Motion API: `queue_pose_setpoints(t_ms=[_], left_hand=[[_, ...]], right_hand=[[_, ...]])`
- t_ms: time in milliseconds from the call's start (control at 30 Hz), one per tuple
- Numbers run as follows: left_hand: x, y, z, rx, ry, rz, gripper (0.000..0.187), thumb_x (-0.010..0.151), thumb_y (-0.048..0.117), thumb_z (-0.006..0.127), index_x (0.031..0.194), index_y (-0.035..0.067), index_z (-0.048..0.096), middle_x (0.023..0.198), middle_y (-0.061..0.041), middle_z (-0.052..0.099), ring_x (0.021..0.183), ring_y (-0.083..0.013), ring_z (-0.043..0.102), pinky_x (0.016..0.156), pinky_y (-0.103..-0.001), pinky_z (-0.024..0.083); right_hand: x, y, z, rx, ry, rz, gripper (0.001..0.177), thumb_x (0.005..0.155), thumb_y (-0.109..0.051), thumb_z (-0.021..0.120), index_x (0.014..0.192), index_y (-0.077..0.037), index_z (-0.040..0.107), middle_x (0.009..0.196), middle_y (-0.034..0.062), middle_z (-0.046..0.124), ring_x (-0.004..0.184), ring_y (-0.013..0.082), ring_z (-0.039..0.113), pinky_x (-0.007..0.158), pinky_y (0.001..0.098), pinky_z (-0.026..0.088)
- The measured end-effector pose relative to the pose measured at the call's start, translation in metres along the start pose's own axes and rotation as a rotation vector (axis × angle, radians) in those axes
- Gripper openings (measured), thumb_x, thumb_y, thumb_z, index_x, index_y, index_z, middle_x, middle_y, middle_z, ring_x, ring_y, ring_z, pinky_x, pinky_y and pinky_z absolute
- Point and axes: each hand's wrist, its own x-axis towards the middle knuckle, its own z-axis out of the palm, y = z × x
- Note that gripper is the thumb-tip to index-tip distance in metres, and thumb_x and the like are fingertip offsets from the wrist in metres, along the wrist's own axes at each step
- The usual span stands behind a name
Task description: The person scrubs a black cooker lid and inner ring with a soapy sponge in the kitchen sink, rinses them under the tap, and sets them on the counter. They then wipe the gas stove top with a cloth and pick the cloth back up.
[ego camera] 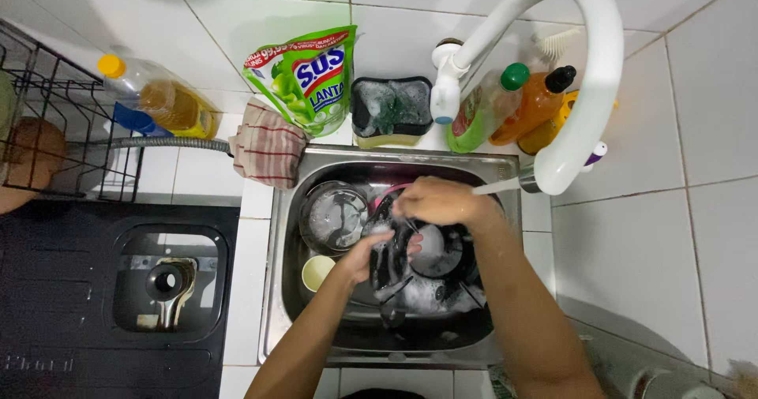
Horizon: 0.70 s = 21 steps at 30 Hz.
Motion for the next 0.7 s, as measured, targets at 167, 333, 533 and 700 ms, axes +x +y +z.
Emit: queue_pose_setpoints(t_ms=[167,333,533,700], left_hand=[[0.009,0.001,0.003,0.042,-0.041,0.071,0.066,0.100,0.034,0.052,0.152,-0.006,0.041,0.152,-0.022,0.052,0.137,-0.0325,0.056,0.113,-0.041,0.045],[0.019,0.005,0.005,0.088,-0.007,0.057,0.069,0.100,0.041,0.053,0.150,-0.005,0.044,0.151,-0.021,0.054,0.136,-0.0309,0.056,0.110,-0.041,0.047],[0.013,0.008,0.008,0.019,0.066,0.027,0.067,0.100,0.045,0.054,0.148,0.000,0.046,0.144,-0.019,0.059,0.128,-0.0285,0.061,0.104,-0.041,0.050],[-0.002,0.010,0.003,-0.005,0.117,0.024,0.066,0.099,0.046,0.054,0.145,-0.002,0.051,0.139,-0.014,0.064,0.121,-0.0234,0.067,0.101,-0.038,0.052]], right_hand=[[-0.010,-0.017,0.002,-0.013,0.015,-0.048,0.036,0.097,-0.035,0.054,0.099,-0.006,0.076,0.091,0.0126,0.077,0.085,0.0238,0.071,0.080,0.0405,0.055],[-0.017,-0.025,-0.003,0.276,-0.138,0.113,0.034,0.093,-0.033,0.055,0.103,-0.008,0.075,0.093,0.0093,0.077,0.082,0.0223,0.074,0.074,0.0399,0.062],[-0.015,0.006,-0.001,0.110,-0.096,0.038,0.041,0.097,-0.037,0.053,0.099,-0.004,0.078,0.089,0.0099,0.080,0.084,0.0184,0.075,0.080,0.0328,0.057],[-0.018,0.020,-0.013,0.115,-0.001,0.160,0.051,0.101,-0.047,0.047,0.103,-0.005,0.076,0.094,0.0076,0.080,0.087,0.0165,0.074,0.083,0.0328,0.056]])
